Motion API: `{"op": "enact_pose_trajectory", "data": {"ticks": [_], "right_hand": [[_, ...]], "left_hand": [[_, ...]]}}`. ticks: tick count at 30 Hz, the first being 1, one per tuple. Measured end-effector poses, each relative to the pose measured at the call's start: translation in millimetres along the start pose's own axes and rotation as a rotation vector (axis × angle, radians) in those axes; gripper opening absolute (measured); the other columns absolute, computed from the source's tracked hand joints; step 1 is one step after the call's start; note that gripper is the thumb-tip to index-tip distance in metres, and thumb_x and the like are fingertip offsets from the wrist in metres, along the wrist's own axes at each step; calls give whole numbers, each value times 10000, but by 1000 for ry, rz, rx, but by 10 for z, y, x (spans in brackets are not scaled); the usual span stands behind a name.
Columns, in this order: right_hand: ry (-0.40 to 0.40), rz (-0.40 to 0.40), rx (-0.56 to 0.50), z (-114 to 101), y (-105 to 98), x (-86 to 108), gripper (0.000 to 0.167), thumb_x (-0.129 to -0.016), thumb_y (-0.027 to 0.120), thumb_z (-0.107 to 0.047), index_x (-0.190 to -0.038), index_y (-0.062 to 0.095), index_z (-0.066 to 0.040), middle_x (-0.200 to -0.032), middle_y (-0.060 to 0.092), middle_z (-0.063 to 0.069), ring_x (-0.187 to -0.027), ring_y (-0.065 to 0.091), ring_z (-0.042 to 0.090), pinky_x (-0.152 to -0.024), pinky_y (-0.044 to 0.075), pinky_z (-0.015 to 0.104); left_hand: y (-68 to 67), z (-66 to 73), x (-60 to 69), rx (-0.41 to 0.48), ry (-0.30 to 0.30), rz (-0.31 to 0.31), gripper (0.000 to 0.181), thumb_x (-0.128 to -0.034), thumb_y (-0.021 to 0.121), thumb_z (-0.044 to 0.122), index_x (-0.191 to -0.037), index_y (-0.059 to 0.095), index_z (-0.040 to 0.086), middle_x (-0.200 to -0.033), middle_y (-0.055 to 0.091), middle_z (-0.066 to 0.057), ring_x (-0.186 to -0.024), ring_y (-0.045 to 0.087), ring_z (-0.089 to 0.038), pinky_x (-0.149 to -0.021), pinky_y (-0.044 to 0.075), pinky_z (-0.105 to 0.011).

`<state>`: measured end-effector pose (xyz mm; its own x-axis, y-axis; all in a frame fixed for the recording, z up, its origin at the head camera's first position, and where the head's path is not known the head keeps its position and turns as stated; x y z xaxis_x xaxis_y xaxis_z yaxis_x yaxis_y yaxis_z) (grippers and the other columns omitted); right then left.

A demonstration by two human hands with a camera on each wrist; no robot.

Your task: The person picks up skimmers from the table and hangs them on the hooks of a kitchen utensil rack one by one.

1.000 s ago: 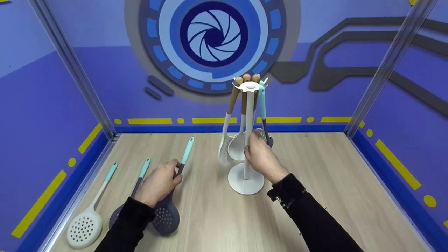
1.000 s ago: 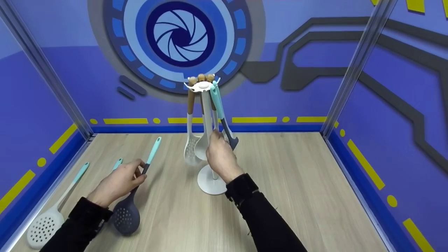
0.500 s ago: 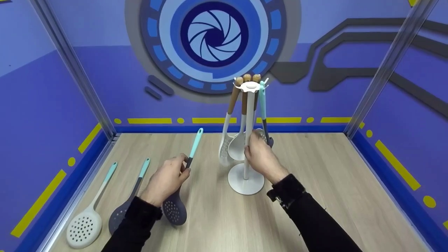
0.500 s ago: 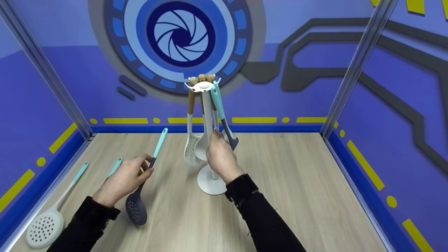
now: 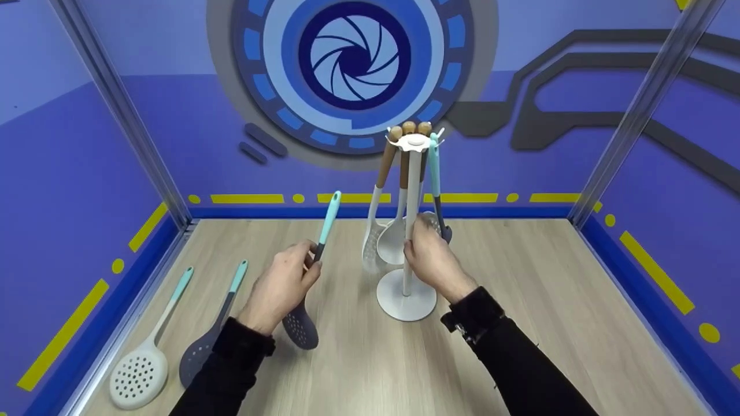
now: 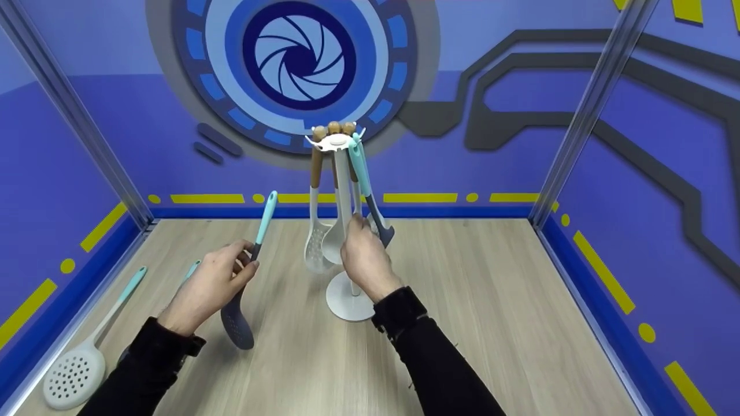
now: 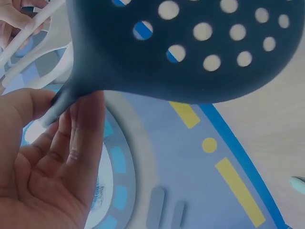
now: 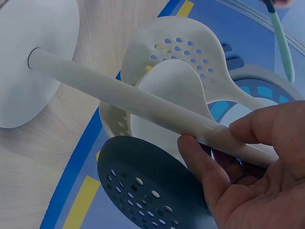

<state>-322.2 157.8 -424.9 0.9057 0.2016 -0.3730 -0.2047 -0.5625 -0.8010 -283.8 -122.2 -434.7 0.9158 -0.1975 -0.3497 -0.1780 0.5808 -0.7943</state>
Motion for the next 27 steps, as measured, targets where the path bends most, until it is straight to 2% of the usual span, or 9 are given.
{"op": "enact_pose_trajectory", "data": {"ticks": [10, 20, 27], "right_hand": [[2, -10, -3, 3, 4, -16, 402, -963, 554, -34, -1328, 426, 75, -1126, 581, 220, -1020, 651, 332, -768, 577, 413], [6, -12, 6, 8, 1, -8, 385, -970, 557, -49, -1311, 421, 69, -1108, 577, 211, -983, 665, 341, -721, 583, 414], [30, -25, -10, 6, 1, -18, 393, -976, 532, -52, -1331, 414, 68, -1186, 575, 232, -1084, 642, 346, -771, 579, 425]], "left_hand": [[-59, 128, -92, 36, 32, 69, 203, -1003, 621, 272, -1195, 619, 208, -907, 605, 106, -685, 581, -58, -494, 477, -248], [-86, 293, -166, 44, 65, 82, 202, -1005, 621, 267, -1198, 618, 209, -923, 618, 98, -742, 613, -66, -519, 495, -252], [-117, 392, -216, 41, 109, 114, 234, -999, 628, 262, -1221, 625, 187, -919, 623, 89, -739, 610, -50, -539, 492, -239]]}}
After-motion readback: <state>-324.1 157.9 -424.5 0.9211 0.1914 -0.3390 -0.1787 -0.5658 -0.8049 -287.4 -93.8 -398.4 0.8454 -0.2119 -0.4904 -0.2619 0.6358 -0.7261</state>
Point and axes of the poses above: each hand's wrist, its own x-axis away from the middle knuckle, its own y-axis out of the palm, z = x × y, the point moved 4 cm from there along -x, towards the middle knuckle
